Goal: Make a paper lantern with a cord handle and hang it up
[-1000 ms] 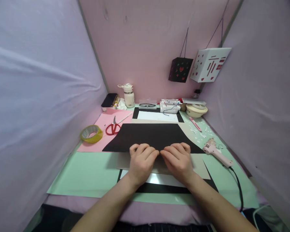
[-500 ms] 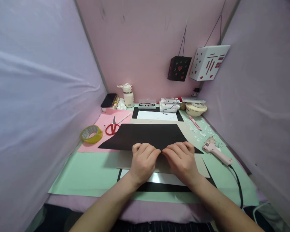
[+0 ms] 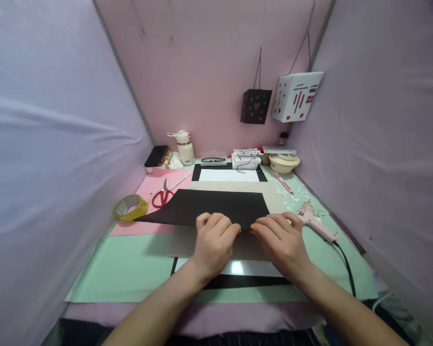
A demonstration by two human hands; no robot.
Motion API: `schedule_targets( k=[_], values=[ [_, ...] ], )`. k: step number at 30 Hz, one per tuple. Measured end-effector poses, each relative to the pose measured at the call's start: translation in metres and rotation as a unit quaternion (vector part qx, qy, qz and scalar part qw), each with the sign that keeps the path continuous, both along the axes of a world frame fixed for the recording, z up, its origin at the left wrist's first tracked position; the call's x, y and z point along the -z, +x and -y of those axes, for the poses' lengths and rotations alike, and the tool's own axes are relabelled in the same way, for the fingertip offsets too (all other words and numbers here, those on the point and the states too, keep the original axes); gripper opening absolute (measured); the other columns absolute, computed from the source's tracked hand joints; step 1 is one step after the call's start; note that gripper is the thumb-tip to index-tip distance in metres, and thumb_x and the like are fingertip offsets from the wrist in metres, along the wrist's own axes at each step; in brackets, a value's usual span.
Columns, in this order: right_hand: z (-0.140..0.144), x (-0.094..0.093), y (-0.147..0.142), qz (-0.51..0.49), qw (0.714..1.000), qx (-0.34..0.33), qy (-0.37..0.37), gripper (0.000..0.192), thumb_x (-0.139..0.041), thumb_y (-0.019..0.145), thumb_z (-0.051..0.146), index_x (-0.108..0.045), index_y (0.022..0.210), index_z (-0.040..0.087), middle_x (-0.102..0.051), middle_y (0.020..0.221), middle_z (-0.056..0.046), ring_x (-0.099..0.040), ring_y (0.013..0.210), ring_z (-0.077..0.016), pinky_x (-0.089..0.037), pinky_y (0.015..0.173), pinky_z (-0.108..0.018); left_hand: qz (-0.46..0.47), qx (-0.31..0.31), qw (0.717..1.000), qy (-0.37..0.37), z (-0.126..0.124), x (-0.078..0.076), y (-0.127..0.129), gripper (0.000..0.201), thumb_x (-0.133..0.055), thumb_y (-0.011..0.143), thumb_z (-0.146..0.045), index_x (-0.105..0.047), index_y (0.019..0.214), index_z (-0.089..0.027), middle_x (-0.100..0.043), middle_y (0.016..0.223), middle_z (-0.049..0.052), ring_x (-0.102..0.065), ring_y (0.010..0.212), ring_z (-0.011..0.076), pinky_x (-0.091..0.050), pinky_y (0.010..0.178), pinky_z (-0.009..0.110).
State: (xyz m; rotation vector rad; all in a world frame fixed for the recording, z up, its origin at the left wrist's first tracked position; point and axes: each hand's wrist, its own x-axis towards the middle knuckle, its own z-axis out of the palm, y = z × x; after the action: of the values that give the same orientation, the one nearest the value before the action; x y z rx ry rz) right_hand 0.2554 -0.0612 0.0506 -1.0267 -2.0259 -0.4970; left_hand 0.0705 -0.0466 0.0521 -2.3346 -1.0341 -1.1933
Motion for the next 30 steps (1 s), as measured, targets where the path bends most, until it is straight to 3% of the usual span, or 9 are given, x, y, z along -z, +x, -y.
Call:
schedule_targets(
  k=[6,11,16,21,26,30],
  values=[
    [0.003,-0.001,0.009,-0.01,1.0,0.01,0.01,0.017,-0.058,0.091,0.008,-0.058,0.08,0.021,-0.068,0.072,0.002,-0.059,0.073,-0.0139,-0.034,0.081,-0.035,-0.015,0.01,1.0,-0.021,0.005,-0.005,0.01,0.013,-0.055,0.096,-0.017,-0.066,0.09,-0.021,-0.07,0.081,0.0,-0.06,0.088,0.0165,-0.03,0.082,0.037],
    [0.007,-0.004,0.013,-0.009,1.0,0.018,0.007,0.012,-0.061,0.091,0.012,-0.059,0.083,0.022,-0.069,0.075,0.002,-0.06,0.077,-0.0148,-0.033,0.082,-0.036,-0.004,0.021,1.0,0.001,0.003,-0.006,0.015,0.021,-0.054,0.095,-0.012,-0.064,0.079,-0.021,-0.062,0.064,-0.003,-0.055,0.071,0.0139,-0.03,0.076,0.036],
    [0.009,-0.003,0.02,-0.018,1.0,0.016,0.018,0.02,-0.058,0.09,0.008,-0.055,0.075,0.021,-0.066,0.07,0.002,-0.057,0.073,-0.0142,-0.034,0.08,-0.035,-0.026,0.047,0.999,-0.008,0.004,-0.01,0.021,0.013,-0.054,0.096,-0.015,-0.065,0.09,-0.021,-0.069,0.08,0.0,-0.058,0.086,0.0156,-0.031,0.083,0.036],
    [0.012,-0.004,0.028,-0.027,1.0,0.008,-0.008,0.01,-0.061,0.091,0.012,-0.061,0.086,0.021,-0.069,0.078,0.002,-0.06,0.078,-0.0145,-0.032,0.084,-0.036,-0.027,0.053,0.998,0.005,0.002,-0.012,0.026,0.023,-0.049,0.096,-0.012,-0.063,0.079,-0.02,-0.06,0.065,-0.002,-0.051,0.072,0.0144,-0.029,0.077,0.035],
    [0.014,-0.003,0.031,-0.042,0.999,0.01,0.011,0.015,-0.06,0.09,0.007,-0.059,0.081,0.019,-0.067,0.072,0.002,-0.057,0.073,-0.0136,-0.033,0.08,-0.035,-0.045,0.062,0.997,-0.012,0.004,-0.011,0.031,0.015,-0.052,0.096,-0.014,-0.063,0.087,-0.019,-0.066,0.08,0.0,-0.055,0.086,0.0161,-0.03,0.083,0.036],
    [0.015,-0.003,0.036,-0.051,0.999,0.006,0.002,0.011,-0.065,0.089,0.011,-0.06,0.084,0.02,-0.069,0.078,0.001,-0.058,0.076,-0.0146,-0.033,0.082,-0.036,-0.032,0.068,0.997,0.001,0.003,-0.01,0.033,0.022,-0.049,0.096,-0.011,-0.061,0.079,-0.019,-0.058,0.067,-0.001,-0.051,0.074,0.0151,-0.03,0.077,0.035]
  ],
)
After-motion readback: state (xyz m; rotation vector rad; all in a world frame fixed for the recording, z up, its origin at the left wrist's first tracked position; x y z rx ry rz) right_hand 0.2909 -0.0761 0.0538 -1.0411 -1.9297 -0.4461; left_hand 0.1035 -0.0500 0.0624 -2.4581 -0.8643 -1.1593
